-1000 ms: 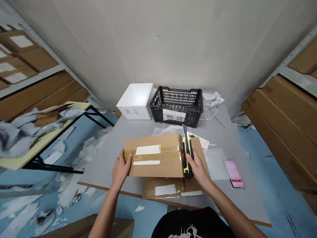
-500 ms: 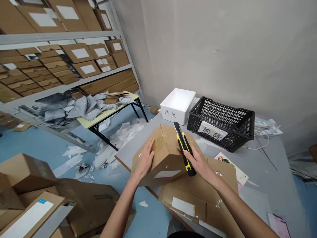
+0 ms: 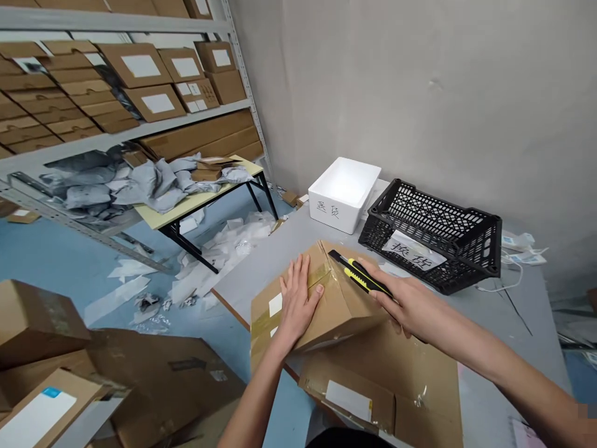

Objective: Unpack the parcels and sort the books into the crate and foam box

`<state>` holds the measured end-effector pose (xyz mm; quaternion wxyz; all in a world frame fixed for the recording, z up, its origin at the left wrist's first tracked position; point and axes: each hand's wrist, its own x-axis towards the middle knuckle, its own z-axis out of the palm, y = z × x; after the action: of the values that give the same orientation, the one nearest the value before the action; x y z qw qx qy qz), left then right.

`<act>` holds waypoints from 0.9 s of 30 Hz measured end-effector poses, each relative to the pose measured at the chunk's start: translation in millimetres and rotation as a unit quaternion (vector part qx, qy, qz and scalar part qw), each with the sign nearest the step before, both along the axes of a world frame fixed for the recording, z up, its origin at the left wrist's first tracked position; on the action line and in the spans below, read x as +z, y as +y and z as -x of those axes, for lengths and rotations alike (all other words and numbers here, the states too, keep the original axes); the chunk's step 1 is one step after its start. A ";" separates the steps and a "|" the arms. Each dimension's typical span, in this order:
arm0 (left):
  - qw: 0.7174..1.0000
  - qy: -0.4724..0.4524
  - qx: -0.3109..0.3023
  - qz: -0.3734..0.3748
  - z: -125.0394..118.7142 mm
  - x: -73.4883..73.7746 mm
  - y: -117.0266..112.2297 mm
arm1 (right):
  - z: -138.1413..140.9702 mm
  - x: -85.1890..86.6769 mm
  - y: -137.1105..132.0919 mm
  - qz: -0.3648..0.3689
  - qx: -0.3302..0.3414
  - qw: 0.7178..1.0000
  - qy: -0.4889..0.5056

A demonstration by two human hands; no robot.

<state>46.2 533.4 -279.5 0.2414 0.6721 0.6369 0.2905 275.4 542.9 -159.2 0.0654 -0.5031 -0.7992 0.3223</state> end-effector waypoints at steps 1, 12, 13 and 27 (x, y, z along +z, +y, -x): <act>1.000 -0.002 -0.002 0.002 -1.8 0.5 1.7 | -0.9 2.1 -0.5 -0.018 0.011 1.000 -0.015; 0.999 0.020 0.030 0.024 -4.9 -2.7 9.6 | 6.2 12.8 0.6 -0.086 0.015 0.992 -0.091; 0.999 0.021 0.030 0.025 -5.5 -2.8 9.9 | 7.3 12.2 2.2 -0.094 0.017 0.991 -0.095; 0.999 0.002 0.027 0.034 -10.1 3.3 8.8 | -6.0 4.7 -6.9 -0.146 0.042 0.983 -0.107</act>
<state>56.3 542.2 -276.2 0.2548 0.6466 0.6647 0.2741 281.4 536.0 -154.4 0.0393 -0.4858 -0.8604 0.1489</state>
